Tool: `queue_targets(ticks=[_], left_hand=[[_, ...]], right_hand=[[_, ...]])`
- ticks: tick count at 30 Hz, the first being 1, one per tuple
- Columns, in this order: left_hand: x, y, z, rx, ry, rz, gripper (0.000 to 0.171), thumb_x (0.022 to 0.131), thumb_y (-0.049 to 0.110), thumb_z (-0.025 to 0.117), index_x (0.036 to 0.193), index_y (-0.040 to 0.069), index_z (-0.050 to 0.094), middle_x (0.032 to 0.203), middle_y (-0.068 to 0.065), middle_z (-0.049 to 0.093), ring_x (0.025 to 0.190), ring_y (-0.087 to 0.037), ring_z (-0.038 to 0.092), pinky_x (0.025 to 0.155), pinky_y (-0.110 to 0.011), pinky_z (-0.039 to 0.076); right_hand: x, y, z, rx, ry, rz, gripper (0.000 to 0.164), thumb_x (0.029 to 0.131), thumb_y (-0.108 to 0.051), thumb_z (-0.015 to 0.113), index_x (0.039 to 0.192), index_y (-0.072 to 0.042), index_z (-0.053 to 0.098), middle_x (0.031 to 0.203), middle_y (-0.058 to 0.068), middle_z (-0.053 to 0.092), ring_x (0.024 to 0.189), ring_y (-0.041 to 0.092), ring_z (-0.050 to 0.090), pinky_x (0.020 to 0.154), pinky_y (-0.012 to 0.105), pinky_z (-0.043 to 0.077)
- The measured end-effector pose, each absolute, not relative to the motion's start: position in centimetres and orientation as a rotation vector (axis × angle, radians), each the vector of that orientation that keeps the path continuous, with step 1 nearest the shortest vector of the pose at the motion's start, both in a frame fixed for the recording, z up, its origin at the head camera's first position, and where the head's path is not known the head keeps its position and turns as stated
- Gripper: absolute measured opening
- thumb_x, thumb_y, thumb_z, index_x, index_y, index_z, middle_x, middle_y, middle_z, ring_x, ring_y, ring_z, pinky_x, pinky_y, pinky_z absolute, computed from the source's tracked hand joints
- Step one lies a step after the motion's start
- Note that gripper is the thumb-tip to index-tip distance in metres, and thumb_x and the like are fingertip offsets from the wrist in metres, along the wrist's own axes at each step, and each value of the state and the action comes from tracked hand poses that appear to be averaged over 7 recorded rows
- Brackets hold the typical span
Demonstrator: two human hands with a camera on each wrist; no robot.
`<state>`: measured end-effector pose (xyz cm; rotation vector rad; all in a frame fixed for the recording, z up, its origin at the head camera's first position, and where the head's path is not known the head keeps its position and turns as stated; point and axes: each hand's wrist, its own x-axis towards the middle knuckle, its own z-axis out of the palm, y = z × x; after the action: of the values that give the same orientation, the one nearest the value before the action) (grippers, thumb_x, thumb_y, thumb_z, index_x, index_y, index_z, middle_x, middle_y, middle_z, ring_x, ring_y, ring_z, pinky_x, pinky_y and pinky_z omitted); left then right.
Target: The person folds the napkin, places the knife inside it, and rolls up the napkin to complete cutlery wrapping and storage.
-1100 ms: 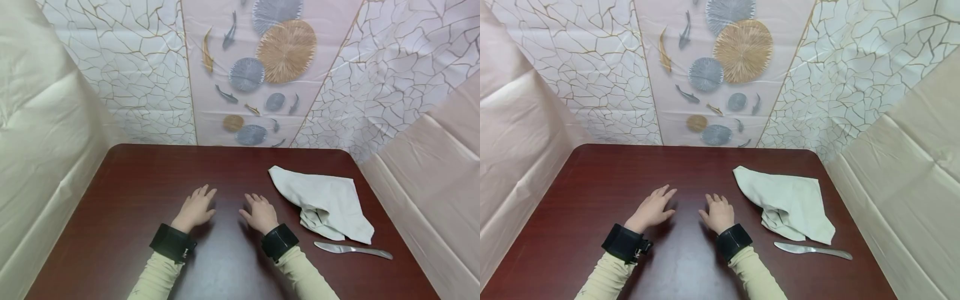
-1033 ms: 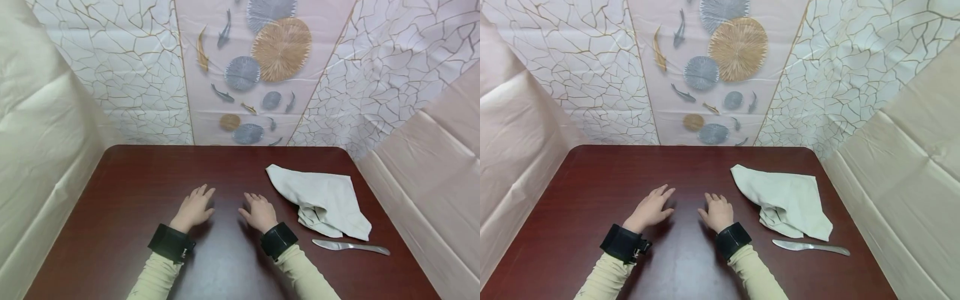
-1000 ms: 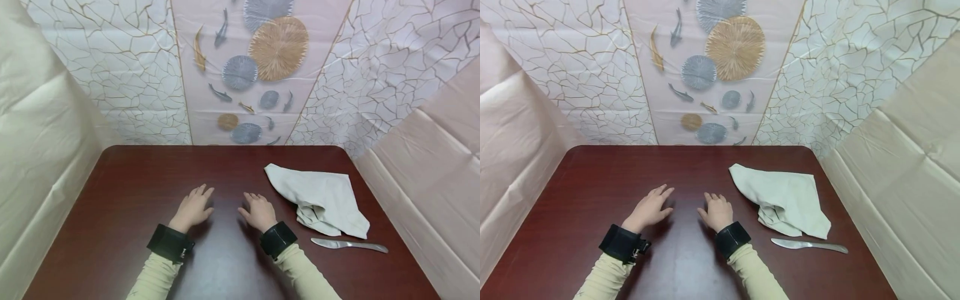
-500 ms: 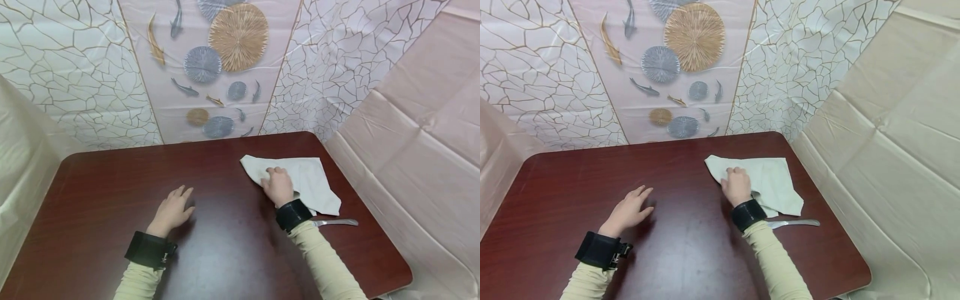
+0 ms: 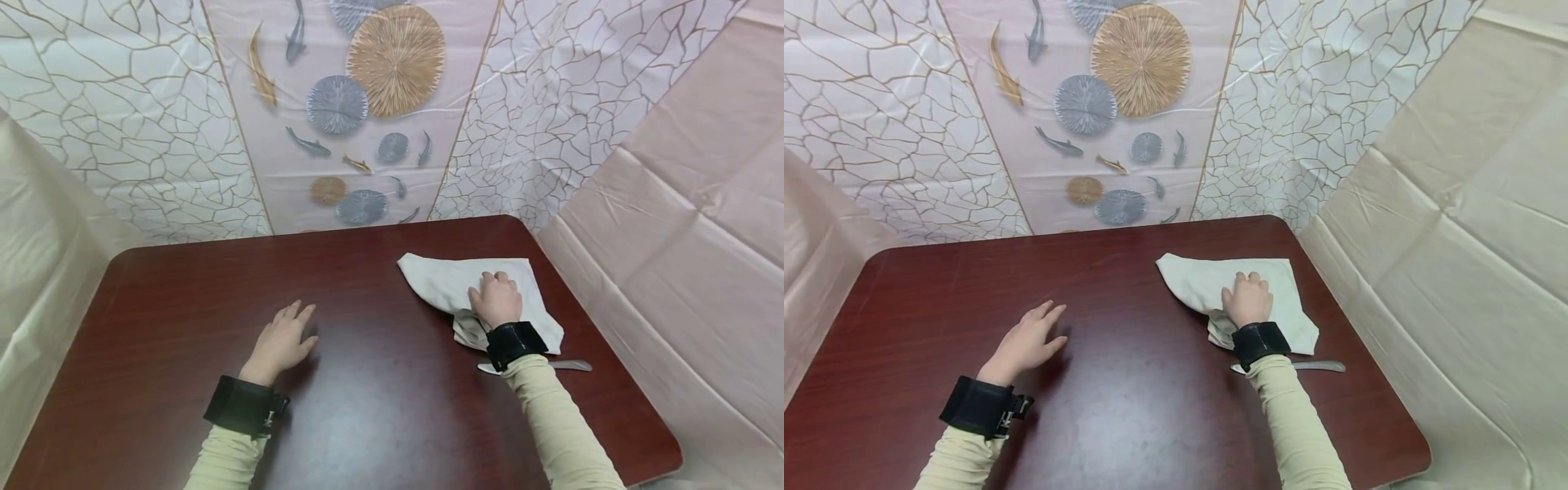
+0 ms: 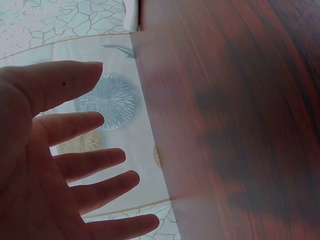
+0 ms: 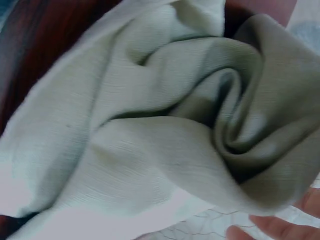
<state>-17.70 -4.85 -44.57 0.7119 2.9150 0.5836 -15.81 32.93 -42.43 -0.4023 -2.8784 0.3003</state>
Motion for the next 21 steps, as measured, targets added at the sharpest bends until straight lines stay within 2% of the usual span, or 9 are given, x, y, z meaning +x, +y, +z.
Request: queue_targets(ticks=[3, 6, 9, 13, 21], left_hand=[[-17.7, -5.1, -44.5, 0.711, 2.921, 0.578, 0.059, 0.084, 0.022, 0.063, 0.135, 0.001, 0.041, 0.137, -0.028, 0.033, 0.122, -0.045, 0.034, 0.089, -0.058, 0.036], [-17.8, -5.2, -44.5, 0.715, 2.924, 0.585, 0.059, 0.084, 0.021, 0.063, 0.134, 0.0, 0.041, 0.137, -0.028, 0.033, 0.122, -0.045, 0.034, 0.089, -0.057, 0.036], [-17.8, -5.2, -44.5, 0.714, 2.922, 0.593, 0.058, 0.084, 0.021, 0.063, 0.134, 0.001, 0.041, 0.137, -0.028, 0.033, 0.123, -0.044, 0.033, 0.089, -0.057, 0.036], [-17.7, -5.2, -44.4, 0.699, 2.917, 0.595, 0.058, 0.085, 0.021, 0.063, 0.135, 0.001, 0.041, 0.138, -0.027, 0.033, 0.124, -0.044, 0.033, 0.09, -0.058, 0.035], [-17.9, -5.4, -44.3, 0.695, 2.924, 0.578, 0.059, 0.085, 0.023, 0.063, 0.135, 0.002, 0.041, 0.138, -0.027, 0.033, 0.123, -0.044, 0.033, 0.09, -0.058, 0.035]], right_hand=[[-16.0, 33.1, -43.1, -0.457, -3.008, 0.419, 0.055, 0.089, -0.032, 0.048, 0.132, 0.002, 0.04, 0.127, 0.031, 0.039, 0.104, 0.051, 0.044, 0.08, 0.059, 0.04], [-16.4, 33.1, -44.1, -0.415, -3.103, 0.517, 0.057, 0.092, -0.03, 0.045, 0.134, 0.006, 0.035, 0.127, 0.034, 0.038, 0.108, 0.05, 0.043, 0.085, 0.056, 0.038], [-16.7, 32.9, -45.5, -0.334, -3.145, 0.498, 0.054, 0.091, -0.026, 0.046, 0.132, 0.008, 0.038, 0.122, 0.034, 0.045, 0.108, 0.045, 0.046, 0.088, 0.052, 0.038], [-17.0, 32.4, -47.3, -0.288, -3.144, 0.35, 0.048, 0.09, -0.022, 0.048, 0.129, 0.006, 0.044, 0.112, 0.031, 0.052, 0.1, 0.044, 0.05, 0.084, 0.051, 0.041], [-17.4, 29.5, -48.2, -0.196, -3.078, 0.289, 0.043, 0.088, -0.019, 0.052, 0.125, 0.003, 0.049, 0.103, 0.029, 0.055, 0.089, 0.045, 0.054, 0.079, 0.052, 0.042]])
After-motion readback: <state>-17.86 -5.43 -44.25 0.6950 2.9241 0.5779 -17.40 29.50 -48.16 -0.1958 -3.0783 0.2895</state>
